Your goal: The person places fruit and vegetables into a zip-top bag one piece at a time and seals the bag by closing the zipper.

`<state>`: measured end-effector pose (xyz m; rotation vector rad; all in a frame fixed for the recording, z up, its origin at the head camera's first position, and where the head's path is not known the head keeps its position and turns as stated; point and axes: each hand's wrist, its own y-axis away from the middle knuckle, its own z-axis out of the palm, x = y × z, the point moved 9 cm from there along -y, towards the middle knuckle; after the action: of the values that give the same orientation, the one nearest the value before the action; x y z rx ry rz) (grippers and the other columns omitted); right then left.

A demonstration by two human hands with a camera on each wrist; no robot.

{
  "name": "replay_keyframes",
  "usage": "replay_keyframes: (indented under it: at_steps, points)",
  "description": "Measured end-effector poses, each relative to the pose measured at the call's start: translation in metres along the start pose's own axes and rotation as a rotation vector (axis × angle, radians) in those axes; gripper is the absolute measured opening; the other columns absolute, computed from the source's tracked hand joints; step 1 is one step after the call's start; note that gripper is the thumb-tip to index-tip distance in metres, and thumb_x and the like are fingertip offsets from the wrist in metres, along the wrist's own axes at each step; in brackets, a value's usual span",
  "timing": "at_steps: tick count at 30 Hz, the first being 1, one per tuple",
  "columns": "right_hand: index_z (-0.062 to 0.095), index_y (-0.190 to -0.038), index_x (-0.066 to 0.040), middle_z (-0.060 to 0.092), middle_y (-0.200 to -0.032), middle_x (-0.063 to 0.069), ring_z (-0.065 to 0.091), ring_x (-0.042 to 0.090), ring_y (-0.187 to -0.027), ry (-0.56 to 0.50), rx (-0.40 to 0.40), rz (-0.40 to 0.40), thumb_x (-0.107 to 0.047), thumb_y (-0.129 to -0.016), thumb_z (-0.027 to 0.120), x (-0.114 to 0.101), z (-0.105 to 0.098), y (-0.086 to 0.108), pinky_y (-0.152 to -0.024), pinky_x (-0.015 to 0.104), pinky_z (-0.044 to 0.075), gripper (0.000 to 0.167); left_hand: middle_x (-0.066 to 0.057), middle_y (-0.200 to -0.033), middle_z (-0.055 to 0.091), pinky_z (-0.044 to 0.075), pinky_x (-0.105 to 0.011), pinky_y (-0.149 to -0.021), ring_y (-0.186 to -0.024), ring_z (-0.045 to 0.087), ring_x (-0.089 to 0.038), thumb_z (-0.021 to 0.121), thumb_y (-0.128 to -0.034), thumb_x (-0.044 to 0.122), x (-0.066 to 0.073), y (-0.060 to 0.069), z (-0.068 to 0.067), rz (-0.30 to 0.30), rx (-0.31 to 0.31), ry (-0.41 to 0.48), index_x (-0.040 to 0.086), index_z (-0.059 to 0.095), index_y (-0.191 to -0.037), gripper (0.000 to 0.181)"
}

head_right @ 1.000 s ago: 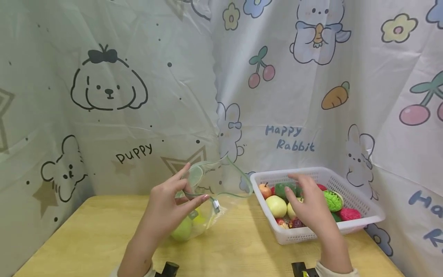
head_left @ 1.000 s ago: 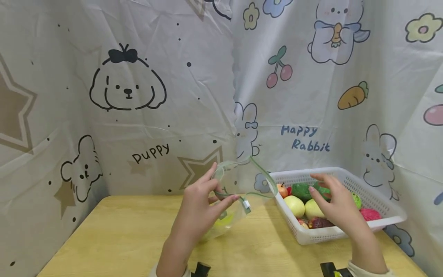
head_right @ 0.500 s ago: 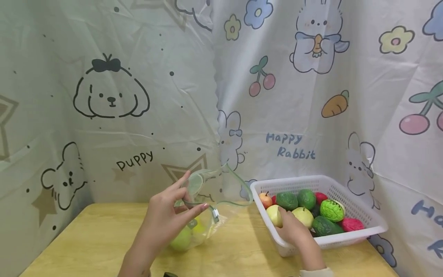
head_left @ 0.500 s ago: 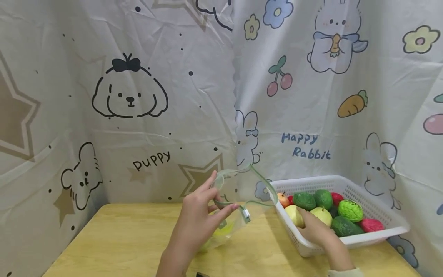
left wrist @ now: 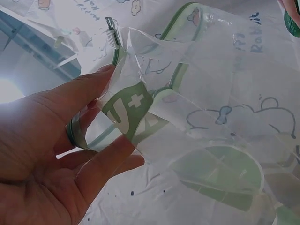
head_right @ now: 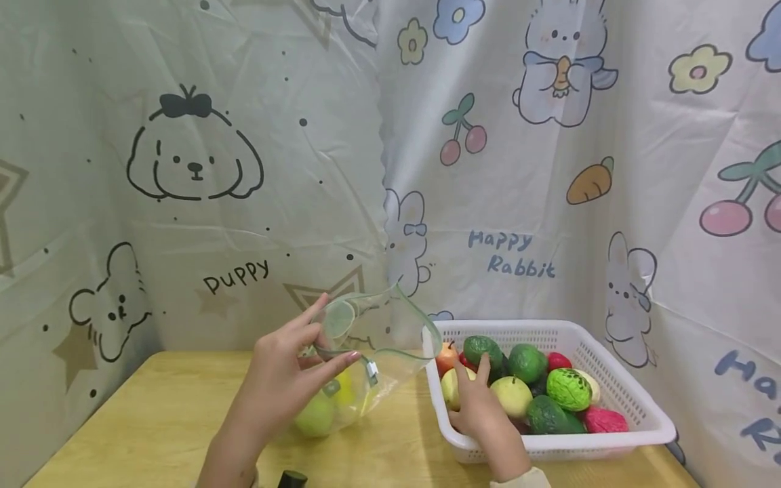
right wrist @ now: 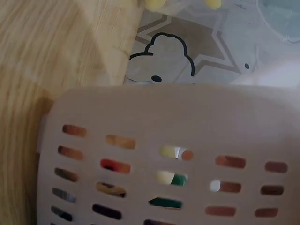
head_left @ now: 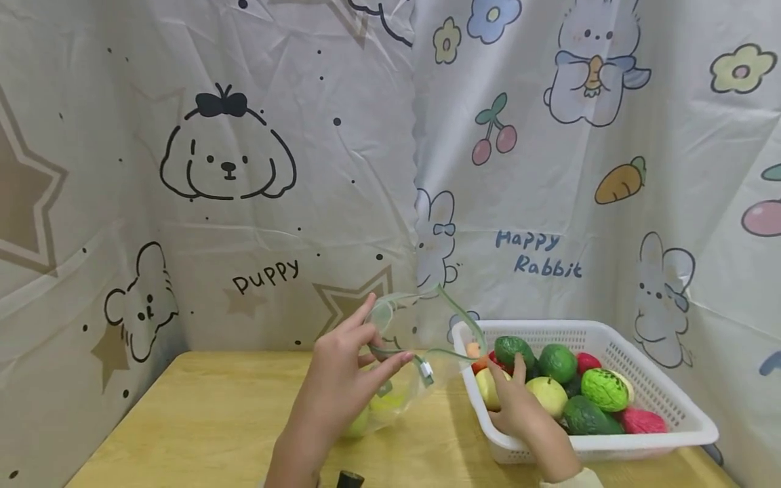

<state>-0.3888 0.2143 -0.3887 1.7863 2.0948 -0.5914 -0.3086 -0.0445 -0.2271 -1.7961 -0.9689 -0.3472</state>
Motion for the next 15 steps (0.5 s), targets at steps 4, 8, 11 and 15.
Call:
replay_keyframes:
  at_steps: [4,8,11,15]
  points:
    - [0.051,-0.144,0.005,0.007,-0.162,0.037,0.060,0.053,-0.111,0.045,0.012,-0.070,0.003,-0.079,0.080,0.0019,0.0013,-0.0007,-0.099,0.071,0.042,0.071,-0.016,-0.154,0.045,0.060,-0.023,-0.072,-0.134,0.052,-0.042,0.088,-0.0777,0.012,-0.0014,0.0013,0.0001,-0.016,-0.003,0.006,0.013,0.053,-0.067,0.037]
    - [0.060,-0.125,0.002,0.040,-0.152,0.030,0.056,0.050,-0.122,0.048,0.020,-0.125,0.006,-0.074,0.082,0.0027,0.0025,-0.0007,-0.103,0.068,0.040,0.055,-0.015,-0.155,0.044,0.059,-0.022,-0.072,-0.128,0.057,-0.042,0.088,-0.0782,0.015,-0.0007,0.0008,0.0033,-0.013,-0.011,-0.002,0.013,0.053,-0.067,0.037]
    - [0.059,-0.123,-0.005,0.052,-0.136,0.024,0.062,0.043,-0.103,0.091,0.046,-0.126,0.003,-0.071,0.084,0.0050,0.0003,0.0002,-0.089,0.063,0.050,0.058,-0.016,-0.155,0.044,0.060,-0.024,-0.073,-0.123,0.061,-0.041,0.088,-0.0786,0.017,0.0007,-0.0002,0.0058,-0.003,-0.018,-0.011,0.013,0.053,-0.067,0.037]
    - [0.060,-0.134,-0.007,0.043,-0.129,0.030,0.058,0.045,-0.082,0.185,0.074,-0.086,-0.005,-0.071,0.084,0.0096,-0.0019,0.0031,-0.076,0.063,0.051,0.067,-0.018,-0.155,0.043,0.060,-0.026,-0.074,-0.124,0.060,-0.041,0.088,-0.0789,0.018,0.0012,0.0005,0.0076,-0.001,-0.025,-0.011,0.013,0.050,-0.067,0.040]
